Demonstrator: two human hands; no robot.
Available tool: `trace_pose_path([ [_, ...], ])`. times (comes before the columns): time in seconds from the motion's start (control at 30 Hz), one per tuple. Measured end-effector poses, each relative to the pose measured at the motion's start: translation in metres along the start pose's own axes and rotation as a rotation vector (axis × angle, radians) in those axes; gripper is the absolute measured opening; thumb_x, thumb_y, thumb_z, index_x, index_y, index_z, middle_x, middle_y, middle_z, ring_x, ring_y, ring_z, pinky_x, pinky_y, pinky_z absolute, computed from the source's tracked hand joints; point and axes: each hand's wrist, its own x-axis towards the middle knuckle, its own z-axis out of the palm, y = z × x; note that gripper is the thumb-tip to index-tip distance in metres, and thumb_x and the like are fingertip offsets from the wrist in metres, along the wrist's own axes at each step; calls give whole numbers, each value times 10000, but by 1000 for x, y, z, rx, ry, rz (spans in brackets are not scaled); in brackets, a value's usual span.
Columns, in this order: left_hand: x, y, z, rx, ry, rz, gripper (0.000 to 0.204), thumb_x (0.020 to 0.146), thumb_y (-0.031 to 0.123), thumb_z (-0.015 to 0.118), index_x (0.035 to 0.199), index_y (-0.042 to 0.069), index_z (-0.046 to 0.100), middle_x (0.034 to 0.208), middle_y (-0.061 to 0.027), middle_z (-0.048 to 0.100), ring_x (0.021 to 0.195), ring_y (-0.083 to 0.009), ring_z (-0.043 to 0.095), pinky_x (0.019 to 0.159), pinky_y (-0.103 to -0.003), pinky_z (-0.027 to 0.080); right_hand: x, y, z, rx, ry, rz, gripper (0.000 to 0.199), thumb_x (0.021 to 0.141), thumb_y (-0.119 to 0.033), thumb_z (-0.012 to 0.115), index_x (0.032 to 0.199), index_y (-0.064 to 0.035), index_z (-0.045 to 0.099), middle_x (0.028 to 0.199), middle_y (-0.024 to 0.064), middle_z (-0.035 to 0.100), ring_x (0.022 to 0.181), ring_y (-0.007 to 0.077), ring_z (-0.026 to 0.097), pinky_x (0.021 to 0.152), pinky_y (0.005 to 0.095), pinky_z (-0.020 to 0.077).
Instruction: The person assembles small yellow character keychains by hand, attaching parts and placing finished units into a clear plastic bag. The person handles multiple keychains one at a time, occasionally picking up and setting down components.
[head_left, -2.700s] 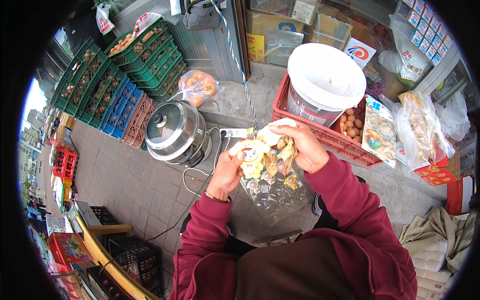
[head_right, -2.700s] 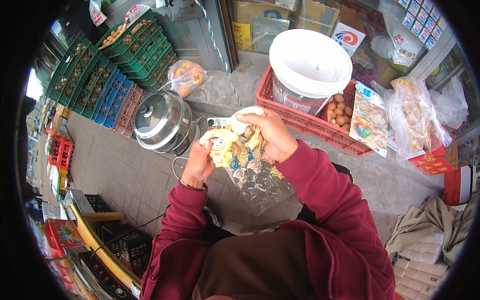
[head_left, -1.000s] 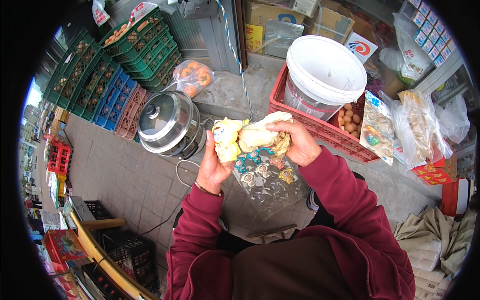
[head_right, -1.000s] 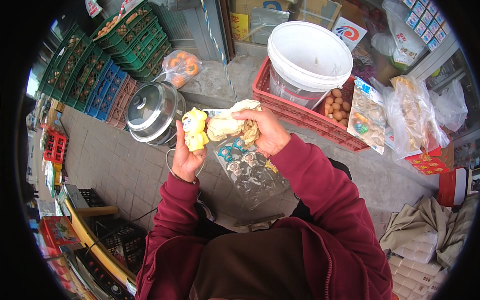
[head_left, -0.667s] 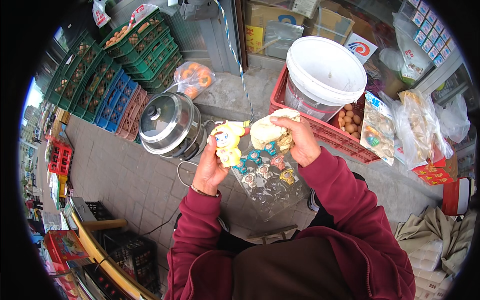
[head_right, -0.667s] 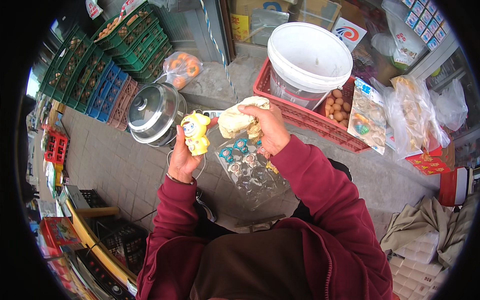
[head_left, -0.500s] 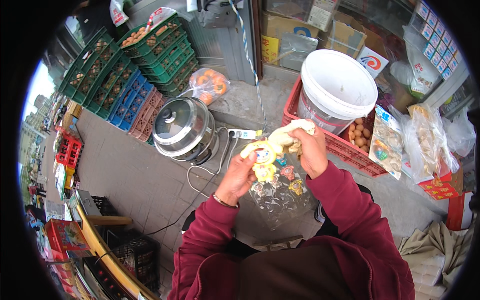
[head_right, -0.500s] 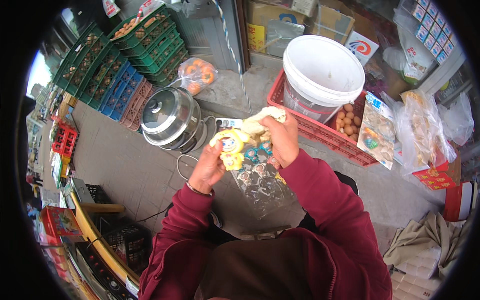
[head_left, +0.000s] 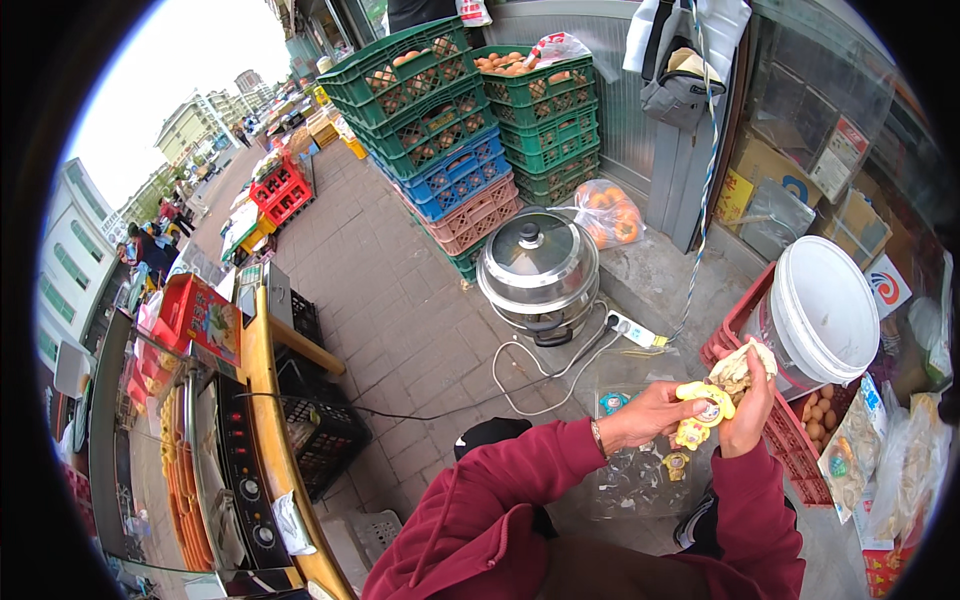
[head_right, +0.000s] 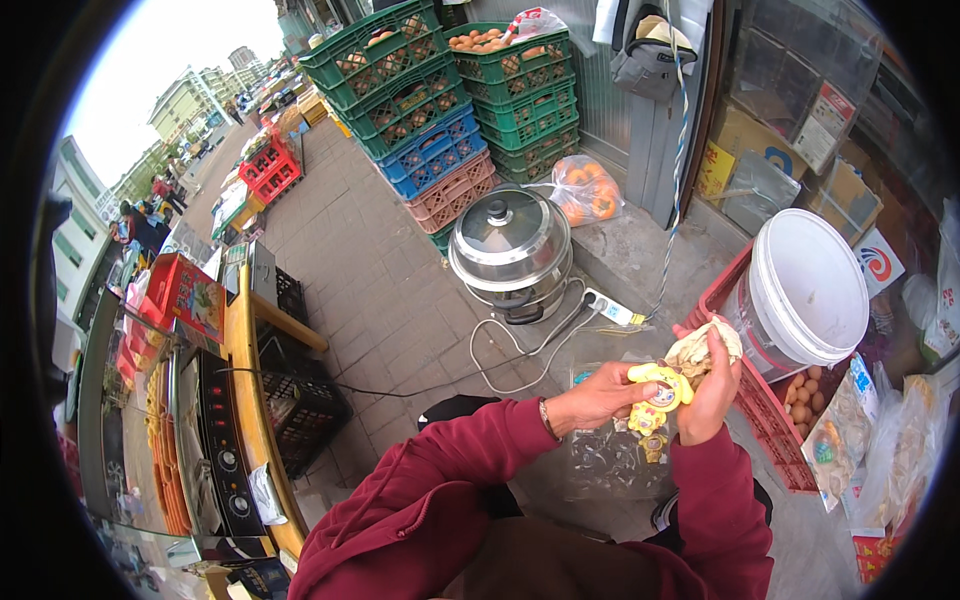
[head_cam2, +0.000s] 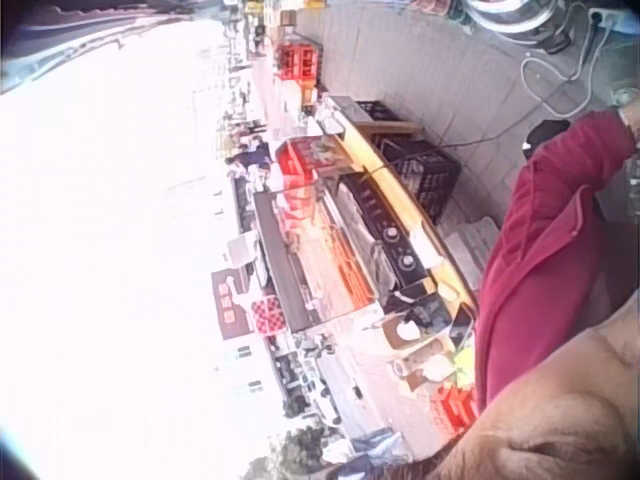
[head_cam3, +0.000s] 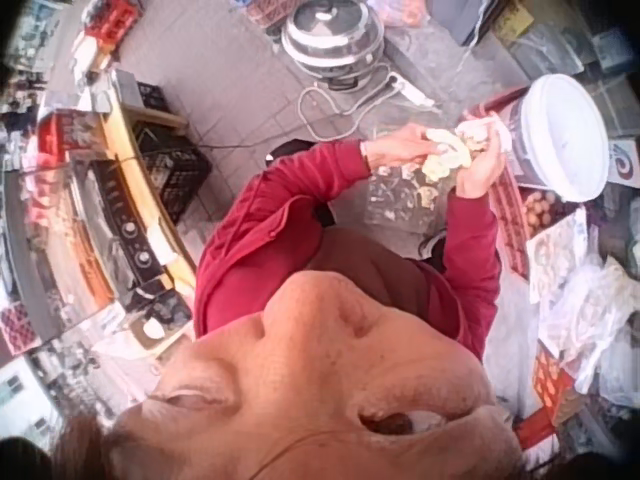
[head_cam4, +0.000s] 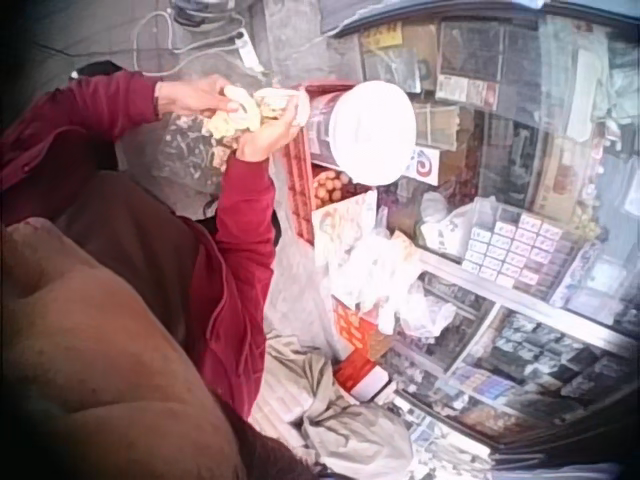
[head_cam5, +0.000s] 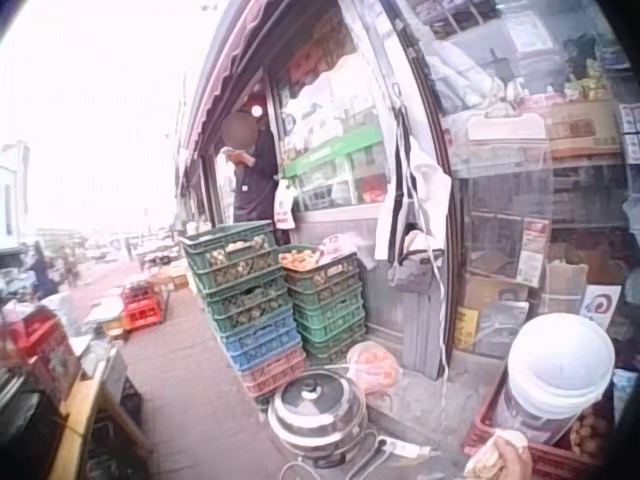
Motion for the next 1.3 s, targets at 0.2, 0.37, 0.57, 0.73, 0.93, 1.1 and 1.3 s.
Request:
trace_pose_path([
  [0.2,5,3,-6,19,119,148,306,1002,265,691,1175,13,675,901,1,706,729,-43,624,581,-215,494,-3,-23,9,-221,-82,221,346,1035,-338,507,1248,-78,587,1143,71,693,1046,198,697,898,376,551],
  [0.37,4,15,-8,184,109,222,303,966,199,736,1202,17,684,992,2,718,857,-53,621,755,-242,518,-4,-51,10,39,-386,497,440,1053,-414,455,1298,-68,573,1247,122,678,1168,264,657,994,486,522],
  [0.57,1,29,-8,293,139,342,407,947,58,703,1333,-39,613,1416,-110,585,1176,-155,623,992,-297,528,11,-44,-14,2,-139,333,197,990,-101,615,1175,-34,612,1126,86,676,1033,200,670,873,403,566],
  [0.73,0,29,-5,442,251,284,464,935,75,729,1366,-30,593,1131,-52,708,938,-94,646,801,-248,538,-10,-60,9,-609,-282,-542,131,922,-66,676,1051,-44,664,1159,107,642,1107,245,621,898,409,541],
  [0.93,-4,22,-4,947,363,328,500,915,46,743,1376,-46,572,1122,-64,692,986,-98,639,825,-251,534,-25,-18,17,-1044,-487,-876,108,893,-78,703,965,-14,654,1060,136,628,982,338,612,828,408,507],
  [1.1,-5,26,6,822,309,473,541,869,33,794,1365,-36,588,1079,-87,727,941,-112,676,813,-265,554,5,-43,7,-724,-50,-137,234,949,-80,682,1158,-1,611,1014,104,662,926,247,655,825,366,536],
  [1.3,-7,27,5,1178,368,598,530,811,36,814,1308,-28,640,952,-147,714,767,-127,655,651,-277,522,-33,-37,30,-1164,-624,-864,231,876,-47,703,1098,-43,636,1217,147,601,1087,354,630,874,398,528],
])
